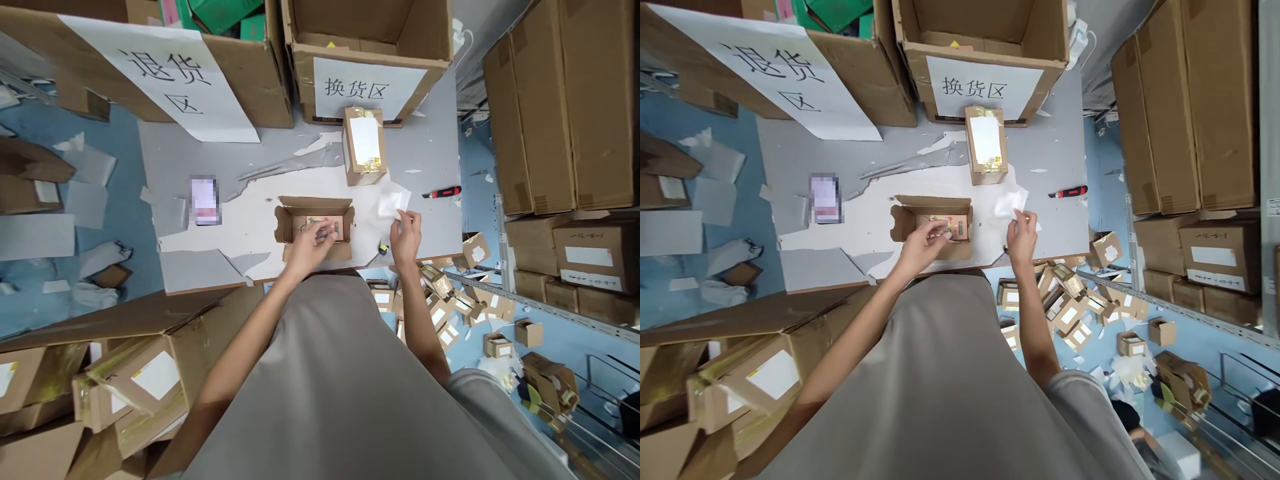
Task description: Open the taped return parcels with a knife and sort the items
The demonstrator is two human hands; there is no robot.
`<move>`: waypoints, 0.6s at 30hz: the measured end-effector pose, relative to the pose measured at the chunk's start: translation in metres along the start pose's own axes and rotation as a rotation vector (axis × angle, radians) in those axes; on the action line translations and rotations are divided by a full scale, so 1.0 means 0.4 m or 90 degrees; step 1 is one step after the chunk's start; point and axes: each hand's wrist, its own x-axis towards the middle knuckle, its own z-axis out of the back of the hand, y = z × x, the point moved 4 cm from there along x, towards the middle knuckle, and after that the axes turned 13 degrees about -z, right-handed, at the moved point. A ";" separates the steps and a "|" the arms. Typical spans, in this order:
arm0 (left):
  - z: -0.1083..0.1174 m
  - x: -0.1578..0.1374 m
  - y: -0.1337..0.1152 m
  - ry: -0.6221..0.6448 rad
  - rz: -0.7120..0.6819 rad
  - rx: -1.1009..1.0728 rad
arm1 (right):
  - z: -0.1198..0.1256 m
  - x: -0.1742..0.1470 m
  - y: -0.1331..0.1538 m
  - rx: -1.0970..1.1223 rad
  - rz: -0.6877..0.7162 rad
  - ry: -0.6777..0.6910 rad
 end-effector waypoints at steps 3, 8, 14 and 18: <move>0.048 0.012 0.087 0.006 0.084 0.175 | -0.093 0.044 -0.054 -0.090 -0.044 0.117; 0.054 0.038 0.163 0.069 0.153 0.353 | -0.156 -0.002 -0.007 -0.083 0.003 0.132; -0.005 0.125 0.243 0.116 0.284 0.341 | -0.202 -0.093 0.147 -0.065 -0.019 0.310; -0.022 0.185 0.306 0.124 0.400 0.273 | -0.212 -0.105 0.192 -0.140 -0.020 0.367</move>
